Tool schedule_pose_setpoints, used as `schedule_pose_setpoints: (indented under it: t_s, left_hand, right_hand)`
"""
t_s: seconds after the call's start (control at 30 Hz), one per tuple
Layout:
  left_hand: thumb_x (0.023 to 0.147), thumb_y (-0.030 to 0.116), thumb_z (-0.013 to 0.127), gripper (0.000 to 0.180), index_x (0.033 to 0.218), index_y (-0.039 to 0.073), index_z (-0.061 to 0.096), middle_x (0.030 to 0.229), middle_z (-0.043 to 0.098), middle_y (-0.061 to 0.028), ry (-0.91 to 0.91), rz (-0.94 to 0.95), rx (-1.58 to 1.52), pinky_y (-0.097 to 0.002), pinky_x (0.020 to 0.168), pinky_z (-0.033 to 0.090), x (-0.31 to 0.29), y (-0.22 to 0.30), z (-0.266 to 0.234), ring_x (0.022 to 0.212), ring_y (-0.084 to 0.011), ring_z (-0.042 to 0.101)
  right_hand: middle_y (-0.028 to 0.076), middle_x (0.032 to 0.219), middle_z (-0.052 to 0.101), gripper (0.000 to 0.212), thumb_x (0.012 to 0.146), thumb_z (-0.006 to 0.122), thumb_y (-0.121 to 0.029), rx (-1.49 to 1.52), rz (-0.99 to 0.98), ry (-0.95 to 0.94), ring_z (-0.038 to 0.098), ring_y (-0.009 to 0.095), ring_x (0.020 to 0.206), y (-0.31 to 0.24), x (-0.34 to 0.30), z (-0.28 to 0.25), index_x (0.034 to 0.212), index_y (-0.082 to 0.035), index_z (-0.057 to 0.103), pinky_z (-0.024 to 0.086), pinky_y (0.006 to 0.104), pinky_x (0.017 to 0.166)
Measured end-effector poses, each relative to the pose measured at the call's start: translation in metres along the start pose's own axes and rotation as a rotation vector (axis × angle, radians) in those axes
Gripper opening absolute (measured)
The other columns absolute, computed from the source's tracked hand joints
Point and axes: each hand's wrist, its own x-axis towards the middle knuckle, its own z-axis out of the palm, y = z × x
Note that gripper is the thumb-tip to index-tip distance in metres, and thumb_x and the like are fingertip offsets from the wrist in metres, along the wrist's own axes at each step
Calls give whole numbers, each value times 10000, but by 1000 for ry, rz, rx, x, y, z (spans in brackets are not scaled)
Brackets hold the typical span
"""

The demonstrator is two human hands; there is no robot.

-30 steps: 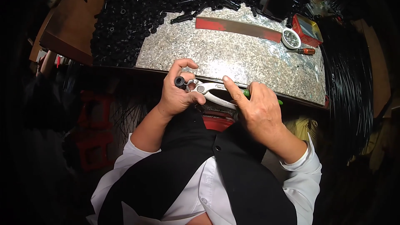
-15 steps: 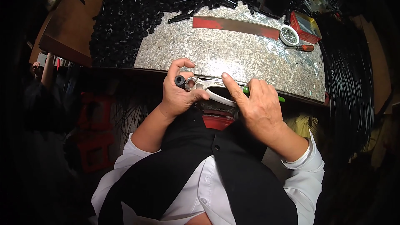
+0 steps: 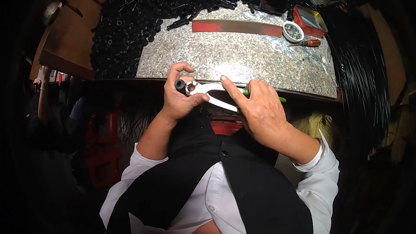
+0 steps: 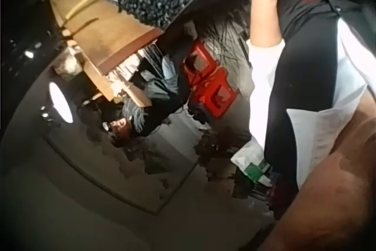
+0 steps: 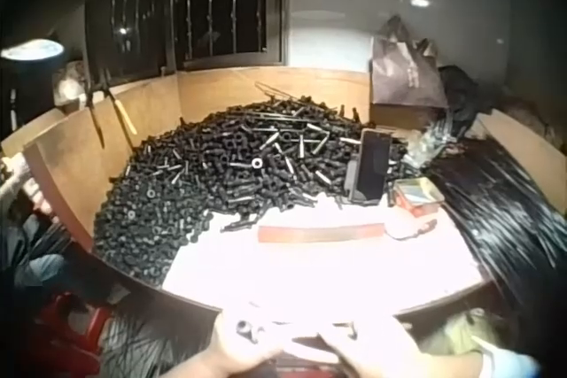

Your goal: Assembling small black plastic components onto metal rods using pliers and a hammer at a factory workbench.

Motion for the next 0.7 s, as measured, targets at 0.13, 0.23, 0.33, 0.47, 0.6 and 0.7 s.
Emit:
schedule_pose_setpoints:
  t_s: [0.13,0.23,0.33,0.47,0.6,0.7]
  left_hand:
    - [546,316,914,798,1096,45,404,636,502,59,-45,-23,-31,-148,578,342,0,-3,-5,613,-13,434]
    - [506,330,923,838,1096,43,402,628,506,61,-83,-151,-43,-150,571,343,0,1,-6,607,-11,438]
    - [521,288,928,807,1086,44,406,633,522,52,-111,-26,-56,-153,563,353,-1,2,-1,610,-7,453]
    - [613,134,867,639,1059,46,419,638,541,38,-105,-30,-8,-157,565,365,-4,5,6,613,-7,469]
    - [674,74,784,507,1033,43,428,664,562,13,-92,17,13,-160,561,369,-4,1,6,619,-10,476]
    - [690,64,766,526,1066,41,398,677,571,-18,-117,2,-3,-174,589,393,-3,2,4,612,-34,490]
  right_hand:
    - [96,730,402,655,730,672,-114,-49,-24,-30,469,244,623,4,-8,-5,1357,-148,483,386,344,558]
    - [91,728,404,640,744,663,-116,-54,-13,-86,467,227,605,2,-13,-10,1357,-148,483,389,344,537]
    - [89,720,413,652,744,574,-13,-26,-14,-103,484,221,582,-1,-14,-14,1367,-171,466,416,346,495]
    - [86,713,413,649,744,564,-14,-116,-26,-131,495,213,570,-4,-17,-18,1369,-160,461,430,327,482]
    - [84,707,416,677,738,610,-22,-80,-13,-105,491,216,578,-6,-19,-9,1383,-143,442,412,347,493]
    - [104,722,454,694,741,598,-8,45,6,-174,526,244,602,-4,-16,-11,1397,-138,413,444,364,525]
